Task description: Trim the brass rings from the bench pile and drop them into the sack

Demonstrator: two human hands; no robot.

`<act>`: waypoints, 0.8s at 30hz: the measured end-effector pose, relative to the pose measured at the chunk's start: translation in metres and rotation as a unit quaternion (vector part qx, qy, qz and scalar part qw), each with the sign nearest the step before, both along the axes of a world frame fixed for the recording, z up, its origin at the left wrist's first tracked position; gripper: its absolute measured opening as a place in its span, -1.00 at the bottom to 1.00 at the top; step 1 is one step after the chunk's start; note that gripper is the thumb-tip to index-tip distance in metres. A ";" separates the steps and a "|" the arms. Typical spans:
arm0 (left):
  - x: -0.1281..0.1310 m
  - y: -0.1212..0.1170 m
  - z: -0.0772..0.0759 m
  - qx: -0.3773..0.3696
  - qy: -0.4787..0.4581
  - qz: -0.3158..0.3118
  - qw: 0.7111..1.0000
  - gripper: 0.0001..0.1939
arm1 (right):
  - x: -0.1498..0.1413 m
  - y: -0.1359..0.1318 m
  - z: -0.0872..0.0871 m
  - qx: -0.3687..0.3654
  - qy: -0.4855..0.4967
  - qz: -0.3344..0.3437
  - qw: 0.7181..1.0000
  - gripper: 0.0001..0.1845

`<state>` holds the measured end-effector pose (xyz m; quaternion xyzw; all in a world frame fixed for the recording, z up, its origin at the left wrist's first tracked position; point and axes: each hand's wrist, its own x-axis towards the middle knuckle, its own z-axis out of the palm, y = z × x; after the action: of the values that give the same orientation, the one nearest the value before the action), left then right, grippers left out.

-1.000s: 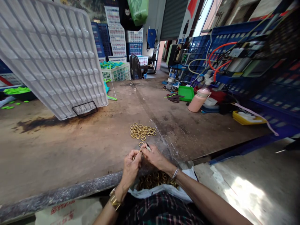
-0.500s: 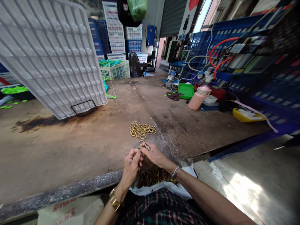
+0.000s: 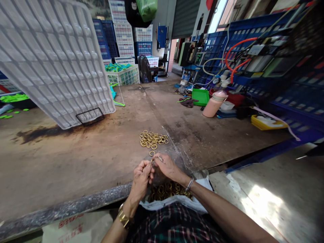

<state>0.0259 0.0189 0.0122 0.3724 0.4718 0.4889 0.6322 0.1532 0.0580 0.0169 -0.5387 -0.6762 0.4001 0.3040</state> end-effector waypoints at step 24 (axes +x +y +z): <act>0.007 -0.014 0.006 0.000 -0.042 -0.082 0.996 -0.71 | 0.018 0.014 -0.008 0.050 -0.356 0.052 0.932 -0.74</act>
<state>0.0332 0.0047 0.0180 0.3890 0.4123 0.4506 0.6897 0.1712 0.0716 0.0089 -0.5938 -0.7864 0.1631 0.0485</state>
